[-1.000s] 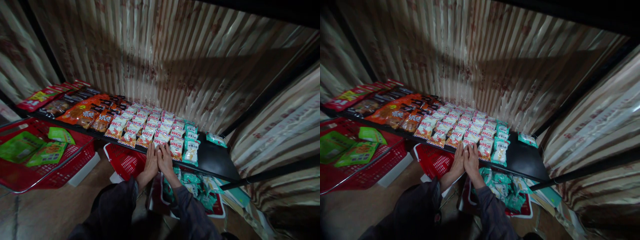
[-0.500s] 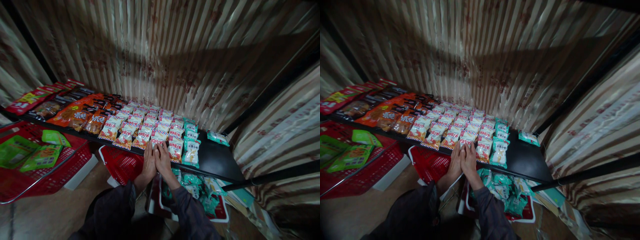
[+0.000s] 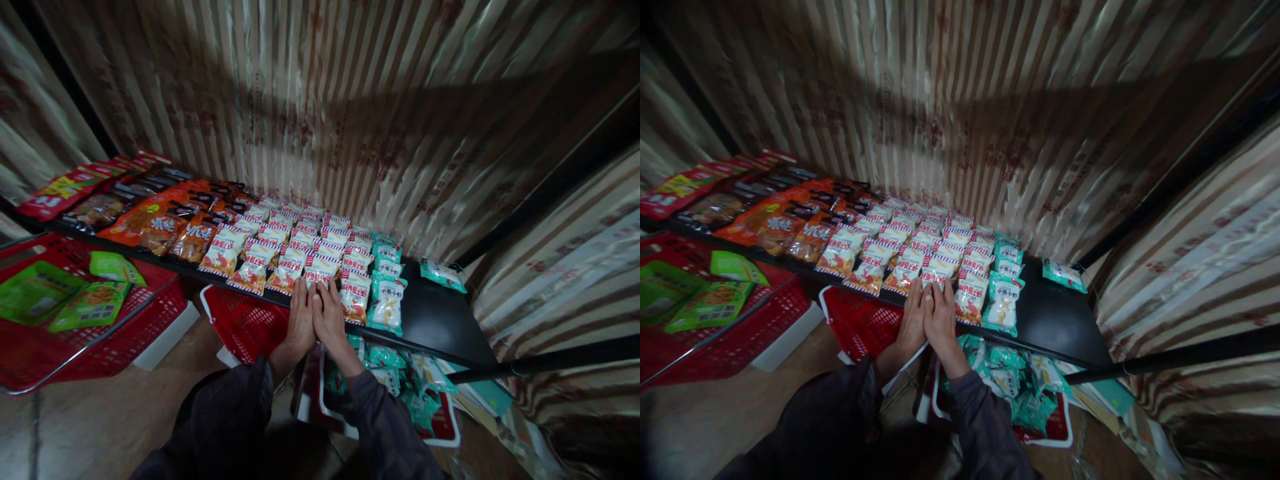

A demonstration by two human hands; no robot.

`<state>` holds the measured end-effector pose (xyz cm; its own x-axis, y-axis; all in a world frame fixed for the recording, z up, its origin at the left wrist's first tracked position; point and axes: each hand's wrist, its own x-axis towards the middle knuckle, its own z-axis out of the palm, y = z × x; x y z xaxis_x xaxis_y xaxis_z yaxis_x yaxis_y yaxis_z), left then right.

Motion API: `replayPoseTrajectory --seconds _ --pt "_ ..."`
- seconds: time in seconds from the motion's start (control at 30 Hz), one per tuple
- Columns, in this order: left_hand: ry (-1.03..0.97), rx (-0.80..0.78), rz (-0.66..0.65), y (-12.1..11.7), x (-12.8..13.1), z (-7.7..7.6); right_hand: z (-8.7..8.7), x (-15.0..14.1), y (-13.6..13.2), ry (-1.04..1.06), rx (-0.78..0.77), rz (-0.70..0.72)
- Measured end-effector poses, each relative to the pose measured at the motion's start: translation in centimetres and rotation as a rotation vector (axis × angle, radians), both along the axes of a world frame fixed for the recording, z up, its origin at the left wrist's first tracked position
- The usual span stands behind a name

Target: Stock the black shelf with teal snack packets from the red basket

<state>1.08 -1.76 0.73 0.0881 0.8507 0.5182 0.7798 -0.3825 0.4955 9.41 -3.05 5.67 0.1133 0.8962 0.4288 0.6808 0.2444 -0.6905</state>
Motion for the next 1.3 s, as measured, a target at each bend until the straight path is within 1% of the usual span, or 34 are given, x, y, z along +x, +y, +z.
replayPoseTrajectory --seconds 0.13,0.3,0.47,0.57,0.7,0.8,0.9,0.97,1.03,1.17,1.3 --pt "0.001 0.003 0.02 -0.3 0.2 -0.3 -0.5 0.1 -0.3 -0.001 0.033 0.004" --pt "0.034 -0.002 0.014 -0.4 0.1 -0.6 -0.6 0.1 -0.7 0.008 0.006 0.007" --pt "0.04 0.01 0.012 -0.7 -0.1 -0.5 -0.3 0.0 -1.2 -0.004 0.023 0.044" --pt "0.028 0.016 0.007 -0.8 -0.1 -0.4 -0.5 0.0 -1.3 -0.011 0.018 0.056" --pt "0.026 -0.014 -0.015 -0.6 0.0 -0.4 -0.7 0.2 -0.9 -0.015 0.003 0.044" --pt "-0.003 -0.037 -0.032 -0.7 -0.1 -0.3 -0.5 0.2 -1.0 -0.035 0.01 0.048" --pt "-0.08 -0.039 -0.071 -1.0 -0.5 0.1 0.1 -0.5 -1.6 -0.05 0.063 0.057" --pt "-0.131 -0.035 -0.091 -1.2 -1.1 0.5 0.5 -1.3 -2.1 -0.041 0.084 0.068" --pt "-0.16 -0.031 -0.075 -1.1 -2.2 0.9 0.9 -2.4 -2.5 -0.019 0.083 0.084" --pt "-0.196 0.035 0.062 -0.3 -5.2 1.8 1.4 -5.1 -2.5 0.064 0.062 0.097" --pt "-0.171 0.092 0.21 1.0 -8.6 2.5 1.2 -7.9 -1.2 0.222 -0.022 0.159"
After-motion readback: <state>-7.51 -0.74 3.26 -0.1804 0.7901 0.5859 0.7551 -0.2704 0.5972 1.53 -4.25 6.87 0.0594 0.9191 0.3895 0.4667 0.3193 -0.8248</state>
